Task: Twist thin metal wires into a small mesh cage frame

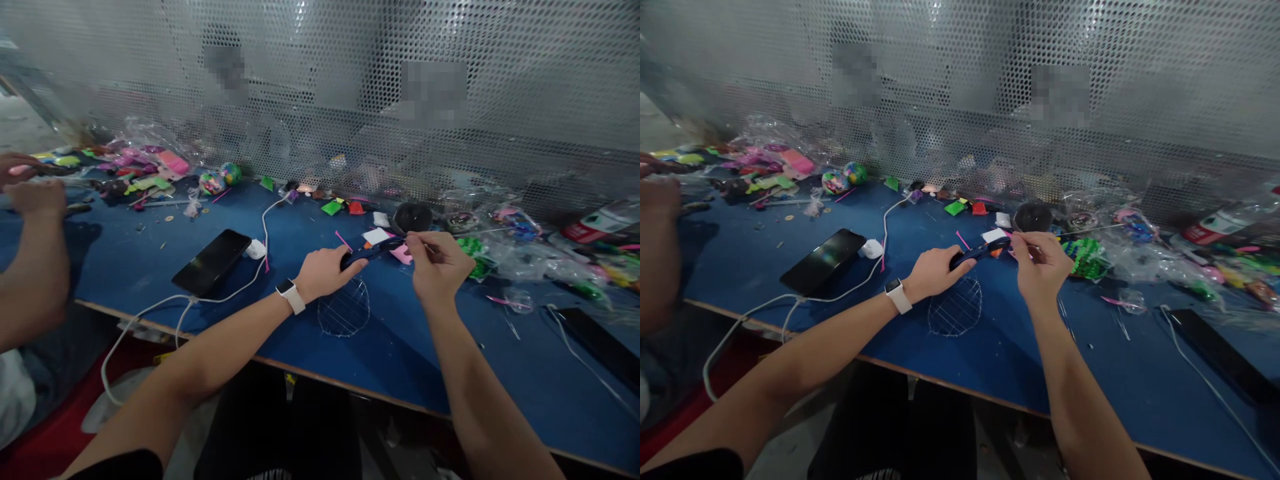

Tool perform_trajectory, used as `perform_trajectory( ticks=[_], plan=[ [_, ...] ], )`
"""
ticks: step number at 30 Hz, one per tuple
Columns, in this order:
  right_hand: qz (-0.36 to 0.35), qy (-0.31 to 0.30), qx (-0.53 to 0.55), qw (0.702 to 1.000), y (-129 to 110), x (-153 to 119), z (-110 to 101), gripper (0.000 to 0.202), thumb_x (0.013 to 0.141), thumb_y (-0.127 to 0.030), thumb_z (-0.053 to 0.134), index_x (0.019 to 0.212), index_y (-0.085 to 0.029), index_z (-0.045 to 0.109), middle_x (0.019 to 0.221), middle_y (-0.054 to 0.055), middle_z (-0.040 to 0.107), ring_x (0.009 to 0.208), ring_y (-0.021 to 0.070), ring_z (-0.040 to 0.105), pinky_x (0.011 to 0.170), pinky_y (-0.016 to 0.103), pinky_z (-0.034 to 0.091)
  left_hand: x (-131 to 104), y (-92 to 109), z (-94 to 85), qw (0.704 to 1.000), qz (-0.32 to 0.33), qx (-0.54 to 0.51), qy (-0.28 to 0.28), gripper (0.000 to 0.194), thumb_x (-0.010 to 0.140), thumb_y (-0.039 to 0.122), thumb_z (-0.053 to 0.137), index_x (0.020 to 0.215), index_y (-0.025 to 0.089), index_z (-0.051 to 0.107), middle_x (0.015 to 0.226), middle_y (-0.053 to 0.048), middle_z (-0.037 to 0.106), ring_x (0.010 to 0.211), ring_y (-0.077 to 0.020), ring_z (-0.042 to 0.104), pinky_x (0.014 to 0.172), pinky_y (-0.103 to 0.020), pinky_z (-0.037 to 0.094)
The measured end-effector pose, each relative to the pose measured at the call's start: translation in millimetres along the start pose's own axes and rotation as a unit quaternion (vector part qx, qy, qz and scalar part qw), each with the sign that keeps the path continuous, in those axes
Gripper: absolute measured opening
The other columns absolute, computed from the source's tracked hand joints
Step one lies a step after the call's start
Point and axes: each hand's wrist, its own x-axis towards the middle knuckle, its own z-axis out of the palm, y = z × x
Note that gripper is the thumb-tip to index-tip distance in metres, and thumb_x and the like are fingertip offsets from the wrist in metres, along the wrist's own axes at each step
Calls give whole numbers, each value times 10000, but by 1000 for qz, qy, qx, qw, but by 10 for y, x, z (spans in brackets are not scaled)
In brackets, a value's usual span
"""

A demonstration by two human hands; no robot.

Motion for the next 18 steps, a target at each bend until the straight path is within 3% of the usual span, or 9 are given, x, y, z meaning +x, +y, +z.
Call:
perform_trajectory(
  ticks=[4, 8, 13, 18],
  plan=[
    [32, 55, 46, 997, 100, 26, 4, 225, 950, -511, 865, 944, -288, 835, 917, 44, 800, 677, 217, 733, 587, 401, 631, 28, -18, -55, 1000, -8, 20, 7, 592, 1137, 737, 415, 1074, 194, 641, 888, -85, 749, 785, -253, 710, 663, -328, 391],
    [38, 90, 47, 994, 206, 66, -18, 244, 942, -538, 872, 951, -301, 816, 897, 29, 798, 682, 221, 748, 538, 380, 608, 55, -42, -91, 999, -34, 34, 19, 602, 1148, 732, 393, 1152, 181, 637, 1022, -122, 787, 896, -280, 747, 754, -350, 467],
    [39, 46, 28, 998, 243, 38, -8, 257, 958, -552, 853, 973, -297, 822, 840, 22, 773, 642, 219, 725, 513, 377, 586, 88, -108, -140, 993, -50, 99, 42, 654, 1148, 736, 378, 1275, 153, 645, 1170, -167, 796, 1076, -337, 750, 957, -426, 505],
    [69, 2, 47, 997, 199, -19, 44, 281, 916, -537, 899, 944, -265, 832, 846, 36, 795, 585, 181, 662, 508, 354, 555, 146, -336, -232, 958, -154, 224, 95, 657, 1139, 685, 431, 1312, 93, 655, 1312, -272, 735, 1259, -440, 666, 1088, -525, 452]
  ],
)
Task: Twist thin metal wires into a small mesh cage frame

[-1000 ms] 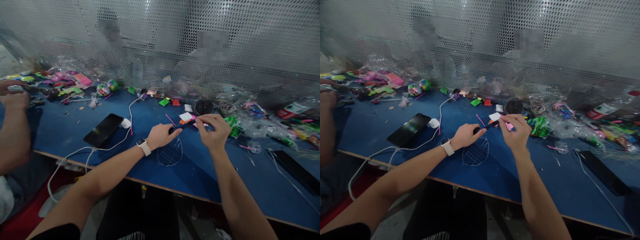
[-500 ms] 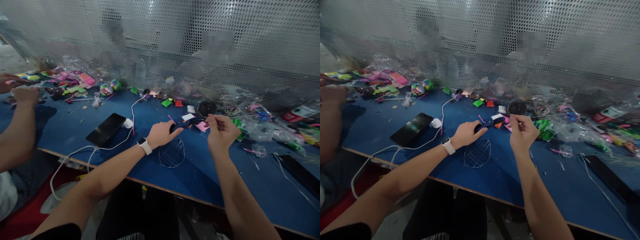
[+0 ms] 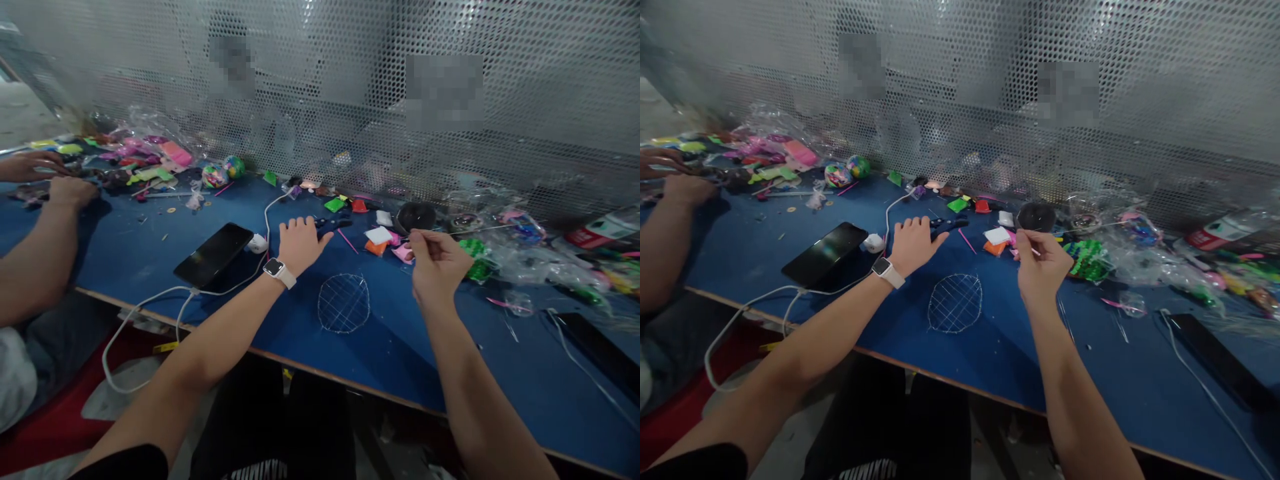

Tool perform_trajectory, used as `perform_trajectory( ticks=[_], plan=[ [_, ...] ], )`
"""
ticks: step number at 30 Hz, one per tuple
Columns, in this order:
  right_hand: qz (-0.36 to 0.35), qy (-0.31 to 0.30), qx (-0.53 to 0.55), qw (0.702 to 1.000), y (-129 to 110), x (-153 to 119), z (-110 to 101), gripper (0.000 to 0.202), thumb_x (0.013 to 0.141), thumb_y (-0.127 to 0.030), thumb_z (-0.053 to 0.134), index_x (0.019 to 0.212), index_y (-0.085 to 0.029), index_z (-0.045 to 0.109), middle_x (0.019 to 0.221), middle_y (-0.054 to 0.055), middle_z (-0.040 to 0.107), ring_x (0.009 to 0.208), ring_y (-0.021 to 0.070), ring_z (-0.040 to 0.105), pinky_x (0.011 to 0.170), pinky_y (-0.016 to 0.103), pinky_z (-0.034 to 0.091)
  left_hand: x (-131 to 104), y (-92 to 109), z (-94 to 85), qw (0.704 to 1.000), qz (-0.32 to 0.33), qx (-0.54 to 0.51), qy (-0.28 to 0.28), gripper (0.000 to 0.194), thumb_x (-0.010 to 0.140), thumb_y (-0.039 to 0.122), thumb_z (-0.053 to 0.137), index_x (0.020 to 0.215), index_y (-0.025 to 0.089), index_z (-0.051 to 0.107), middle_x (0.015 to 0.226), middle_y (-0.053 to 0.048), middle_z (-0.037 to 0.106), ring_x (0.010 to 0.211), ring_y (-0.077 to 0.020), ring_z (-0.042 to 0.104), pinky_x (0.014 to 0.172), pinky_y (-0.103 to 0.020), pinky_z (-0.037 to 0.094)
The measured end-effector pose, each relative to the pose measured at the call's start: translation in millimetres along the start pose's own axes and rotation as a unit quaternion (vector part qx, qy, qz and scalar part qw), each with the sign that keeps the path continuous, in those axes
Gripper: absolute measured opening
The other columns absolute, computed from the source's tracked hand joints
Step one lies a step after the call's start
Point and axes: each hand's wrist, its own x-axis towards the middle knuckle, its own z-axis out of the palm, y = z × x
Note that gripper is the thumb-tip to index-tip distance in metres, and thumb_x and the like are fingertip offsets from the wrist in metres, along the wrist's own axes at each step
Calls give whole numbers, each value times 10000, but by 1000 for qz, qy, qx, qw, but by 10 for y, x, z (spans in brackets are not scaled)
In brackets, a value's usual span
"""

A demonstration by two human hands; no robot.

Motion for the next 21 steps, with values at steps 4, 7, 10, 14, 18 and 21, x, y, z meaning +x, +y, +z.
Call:
perform_trajectory(
  ticks=[4, 7, 10, 14, 18, 21],
  plan=[
    [9, -38, -6, 999, -23, -41, 31, 267, 932, -526, 878, 971, -265, 843, 832, 30, 790, 598, 177, 669, 516, 339, 560, 126, -214, 112, 997, -67, 43, 13, 611, 1119, 615, 485, 1388, 82, 617, 1370, -299, 681, 1333, -455, 594, 1135, -540, 410],
    [13, -51, -7, 999, -24, -58, 40, 246, 934, -502, 871, 979, -261, 847, 843, 24, 795, 578, 163, 651, 506, 326, 544, 185, -296, 202, 995, -77, 62, 6, 612, 1079, 574, 560, 1485, 116, 573, 1402, -290, 662, 1347, -455, 575, 1141, -532, 394],
    [12, -52, -8, 999, -17, -63, 43, 236, 938, -489, 870, 988, -259, 850, 823, 20, 789, 578, 165, 649, 512, 326, 542, 208, -298, 241, 995, -81, 52, 5, 666, 1037, 556, 612, 1560, 152, 532, 1395, -284, 663, 1315, -458, 595, 1133, -545, 403],
    [26, -52, 4, 998, -25, -75, 53, 244, 920, -490, 890, 981, -256, 856, 829, 25, 798, 597, 173, 657, 520, 329, 542, 199, -254, 201, 995, -95, 14, -8, 851, 944, 578, 720, 1610, 97, 498, 1425, -322, 631, 1335, -492, 592, 1117, -570, 456],
    [31, -57, 8, 998, -38, -96, 67, 232, 908, -483, 908, 968, -263, 862, 800, 17, 785, 589, 172, 643, 524, 333, 529, 180, -213, 121, 995, -90, -11, -33, 845, 945, 577, 741, 1623, 138, 493, 1530, -315, 560, 1294, -479, 629, 1012, -516, 540],
    [33, -62, 10, 997, -34, -110, 77, 234, 905, -487, 911, 963, -266, 857, 802, 19, 779, 605, 181, 651, 523, 338, 525, 177, -186, 82, 995, -88, -16, -33, 780, 986, 617, 713, 1582, 151, 520, 1569, -312, 519, 1260, -464, 653, 930, -466, 570]
  ],
)
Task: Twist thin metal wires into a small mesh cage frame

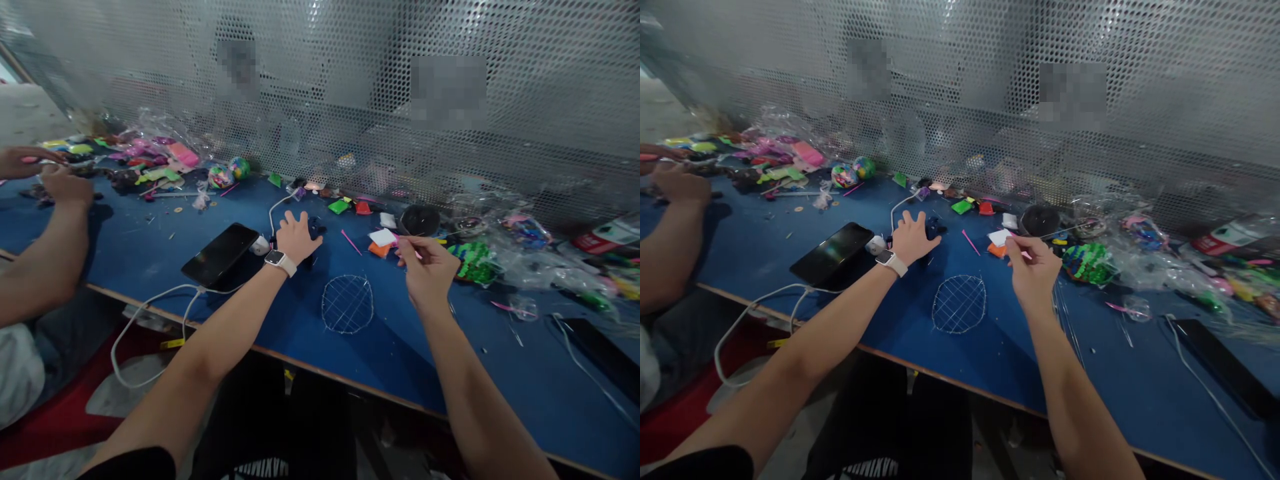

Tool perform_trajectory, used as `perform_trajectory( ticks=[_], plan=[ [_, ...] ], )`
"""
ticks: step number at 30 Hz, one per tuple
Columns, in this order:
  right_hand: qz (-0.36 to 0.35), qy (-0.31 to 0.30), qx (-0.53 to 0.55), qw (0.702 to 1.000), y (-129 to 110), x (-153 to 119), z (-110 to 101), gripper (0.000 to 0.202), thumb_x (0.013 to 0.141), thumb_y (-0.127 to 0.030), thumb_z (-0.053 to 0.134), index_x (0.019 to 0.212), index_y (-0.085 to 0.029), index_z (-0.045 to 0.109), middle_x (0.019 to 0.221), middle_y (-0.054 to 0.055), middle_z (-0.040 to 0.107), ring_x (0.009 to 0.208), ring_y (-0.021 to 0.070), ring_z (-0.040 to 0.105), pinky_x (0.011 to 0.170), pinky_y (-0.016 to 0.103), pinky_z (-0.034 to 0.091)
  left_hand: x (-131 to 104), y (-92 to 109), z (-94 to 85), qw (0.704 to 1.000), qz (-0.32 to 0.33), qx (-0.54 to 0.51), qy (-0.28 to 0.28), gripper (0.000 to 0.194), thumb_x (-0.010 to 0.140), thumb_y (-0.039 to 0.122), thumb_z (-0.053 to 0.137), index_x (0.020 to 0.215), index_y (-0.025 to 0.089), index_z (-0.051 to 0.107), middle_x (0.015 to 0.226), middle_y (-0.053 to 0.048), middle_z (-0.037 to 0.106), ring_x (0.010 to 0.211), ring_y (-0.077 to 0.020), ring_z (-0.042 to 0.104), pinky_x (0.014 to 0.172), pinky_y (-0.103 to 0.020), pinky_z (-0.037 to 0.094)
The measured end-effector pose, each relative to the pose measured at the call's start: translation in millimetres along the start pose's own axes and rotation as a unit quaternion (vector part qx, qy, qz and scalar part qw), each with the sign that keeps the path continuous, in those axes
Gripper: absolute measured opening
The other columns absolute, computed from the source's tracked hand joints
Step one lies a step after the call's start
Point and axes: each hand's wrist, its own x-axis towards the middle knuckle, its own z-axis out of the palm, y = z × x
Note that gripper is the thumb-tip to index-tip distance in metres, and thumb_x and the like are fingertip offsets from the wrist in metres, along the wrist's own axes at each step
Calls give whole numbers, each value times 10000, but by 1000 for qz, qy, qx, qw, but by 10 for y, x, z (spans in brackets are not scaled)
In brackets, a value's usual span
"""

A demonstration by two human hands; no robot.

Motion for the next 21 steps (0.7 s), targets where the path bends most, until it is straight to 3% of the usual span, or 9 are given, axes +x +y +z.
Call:
perform_trajectory(
  ticks=[3, 7, 13, 21],
  plan=[
    [6, -2, -2, 1000, 1, -10, 14, 250, 897, -494, 916, 960, -261, 852, 813, 23, 782, 623, 186, 664, 527, 341, 543, -3, 7, -17, 1000, 11, 2, 11, 600, 1070, 558, 624, 1510, 157, 559, 1576, -307, 502, 1254, -444, 670, 910, -441, 578],
    [15, -1, -7, 1000, -25, -21, 32, 264, 877, -492, 928, 939, -247, 849, 823, 28, 788, 627, 178, 672, 521, 331, 554, -5, -48, -25, 999, 48, 23, -12, 329, 1099, 234, 512, 1399, 143, 614, 1501, -280, 546, 1259, -391, 683, 1008, -443, 567],
    [16, 3, -15, 1000, -47, -27, 37, 276, 878, -501, 916, 926, -239, 843, 808, 35, 776, 634, 183, 668, 522, 325, 533, 29, -144, -56, 993, 104, 30, -40, 332, 1034, 23, 447, 1211, 88, 719, 1414, -266, 585, 1329, -366, 636, 1145, -459, 522],
    [18, -3, -22, 1000, -53, -32, 53, 272, 878, -502, 895, 920, -239, 839, 836, 48, 792, 634, 185, 659, 522, 331, 532, 177, -278, -101, 998, 40, 51, 14, 473, 1043, -7, 345, 1285, 52, 746, 1472, -276, 579, 1396, -377, 551, 1070, -452, 545]
  ],
)
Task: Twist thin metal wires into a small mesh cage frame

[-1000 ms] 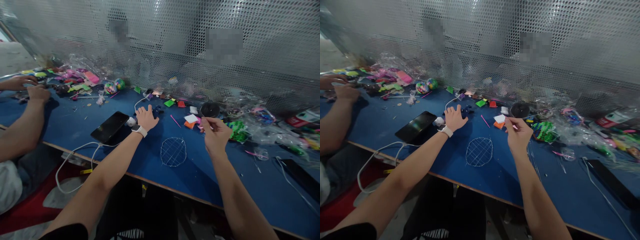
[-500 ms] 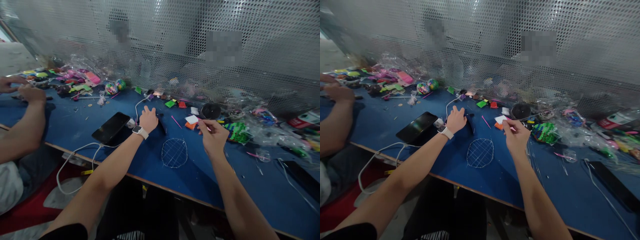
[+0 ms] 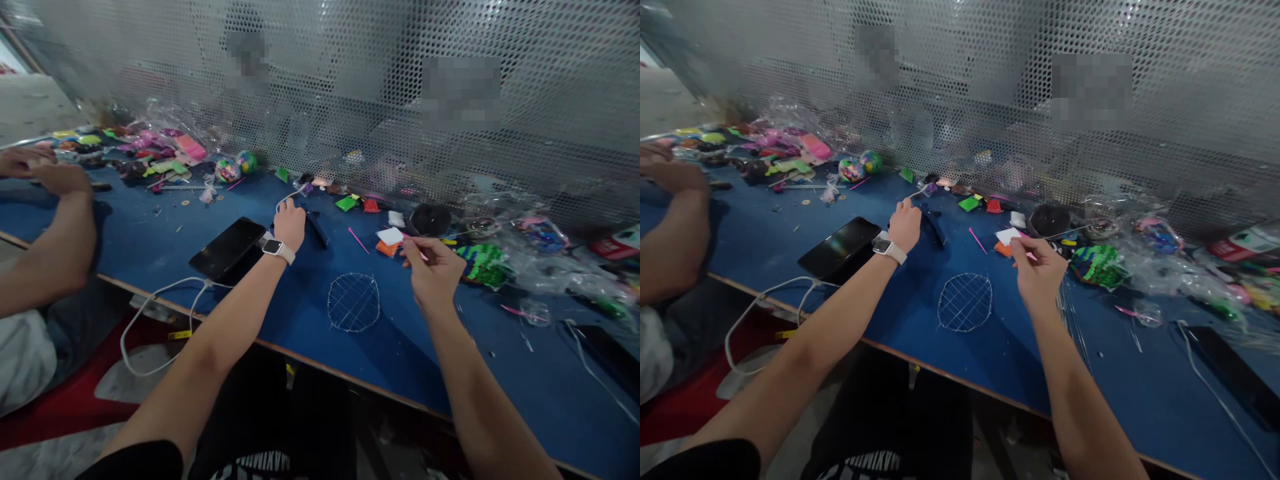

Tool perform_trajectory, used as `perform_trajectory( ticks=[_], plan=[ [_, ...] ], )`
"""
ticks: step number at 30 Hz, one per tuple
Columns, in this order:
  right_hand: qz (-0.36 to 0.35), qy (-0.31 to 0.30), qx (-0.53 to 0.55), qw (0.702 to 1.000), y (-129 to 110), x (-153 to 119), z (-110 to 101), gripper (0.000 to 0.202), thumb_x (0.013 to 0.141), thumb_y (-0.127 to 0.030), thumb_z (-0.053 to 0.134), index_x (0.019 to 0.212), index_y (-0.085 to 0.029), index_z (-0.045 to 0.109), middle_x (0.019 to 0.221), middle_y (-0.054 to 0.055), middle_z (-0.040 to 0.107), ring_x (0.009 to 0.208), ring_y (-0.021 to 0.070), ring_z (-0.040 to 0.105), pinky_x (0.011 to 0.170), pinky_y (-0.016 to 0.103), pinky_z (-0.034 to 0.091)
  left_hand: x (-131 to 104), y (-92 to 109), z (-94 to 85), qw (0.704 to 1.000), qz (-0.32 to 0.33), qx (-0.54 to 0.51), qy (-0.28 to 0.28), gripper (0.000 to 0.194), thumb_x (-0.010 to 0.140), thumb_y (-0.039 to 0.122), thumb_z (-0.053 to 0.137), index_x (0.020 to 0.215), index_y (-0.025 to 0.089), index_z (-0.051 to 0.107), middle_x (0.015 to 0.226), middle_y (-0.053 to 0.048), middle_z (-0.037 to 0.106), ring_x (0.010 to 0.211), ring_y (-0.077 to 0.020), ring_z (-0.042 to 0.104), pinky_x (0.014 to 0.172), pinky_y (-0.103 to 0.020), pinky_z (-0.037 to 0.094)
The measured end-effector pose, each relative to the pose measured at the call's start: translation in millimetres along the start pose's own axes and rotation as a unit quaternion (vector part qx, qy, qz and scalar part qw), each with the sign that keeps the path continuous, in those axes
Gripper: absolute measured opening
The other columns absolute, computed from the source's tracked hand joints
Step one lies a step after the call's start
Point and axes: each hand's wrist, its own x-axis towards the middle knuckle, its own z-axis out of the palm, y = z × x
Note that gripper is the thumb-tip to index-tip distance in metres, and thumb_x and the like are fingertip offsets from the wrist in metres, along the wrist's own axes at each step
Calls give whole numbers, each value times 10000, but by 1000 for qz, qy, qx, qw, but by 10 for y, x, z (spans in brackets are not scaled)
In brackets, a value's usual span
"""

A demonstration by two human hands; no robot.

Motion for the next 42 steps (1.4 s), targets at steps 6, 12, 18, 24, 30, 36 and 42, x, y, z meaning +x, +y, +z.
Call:
perform_trajectory(
  ticks=[6, 12, 18, 24, 30, 36, 42],
  plan=[
    [15, -25, -7, 1000, 1, -30, 22, 259, 883, -483, 868, 926, -228, 848, 831, 41, 795, 644, 175, 673, 533, 313, 566, 29, -63, 112, 999, -37, 0, 26, 418, 1049, 57, 420, 1301, 16, 752, 1500, -300, 567, 1436, -424, 514, 1134, -521, 505],
    [31, -73, -10, 997, 35, -79, 50, 238, 892, -457, 863, 955, -228, 877, 900, 61, 834, 733, 212, 745, 549, 315, 600, -45, 92, 29, 995, 14, -47, 82, 428, 1079, 87, 417, 1415, 33, 677, 1514, -276, 588, 1388, -421, 558, 1111, -542, 500],
    [22, -118, -27, 992, -24, -115, 78, 252, 915, -474, 833, 975, -235, 883, 988, 78, 853, 773, 216, 744, 560, 316, 612, -373, 569, 15, 943, 269, -186, 62, 236, 1136, 236, 530, 1271, 163, 710, 1332, -140, 719, 1258, -337, 652, 1060, -502, 524],
    [27, -134, -2, 991, -58, -149, 99, 222, 903, -449, 846, 972, -244, 895, 956, 62, 844, 686, 189, 718, 564, 325, 631, -540, 788, 189, 875, 360, -322, 35, 103, 1097, 196, 615, 1102, 181, 717, 1184, -104, 754, 1127, -266, 697, 989, -423, 542],
    [30, -140, 24, 989, -32, -156, 108, 191, 889, -426, 875, 958, -248, 891, 946, 57, 840, 669, 184, 722, 588, 341, 654, -501, 782, 269, 856, 329, -397, 31, 88, 1071, 182, 663, 990, 201, 691, 1011, -64, 755, 1017, -241, 688, 972, -397, 550],
    [37, -139, 19, 989, -65, -148, 116, 251, 857, -464, 900, 962, -237, 870, 944, 61, 842, 690, 197, 739, 626, 363, 676, -542, 809, 216, 852, 302, -427, 18, 109, 1064, 154, 645, 983, 214, 685, 998, -50, 776, 971, -225, 689, 945, -376, 546],
    [91, -129, 71, 985, -63, -140, 141, 318, 834, -509, 933, 946, -242, 803, 831, 50, 798, 771, 239, 776, 611, 358, 657, -557, 820, 175, 835, 254, -487, 26, 113, 1078, 184, 633, 998, 223, 702, 1031, -47, 796, 991, -218, 714, 963, -369, 554]
  ],
)
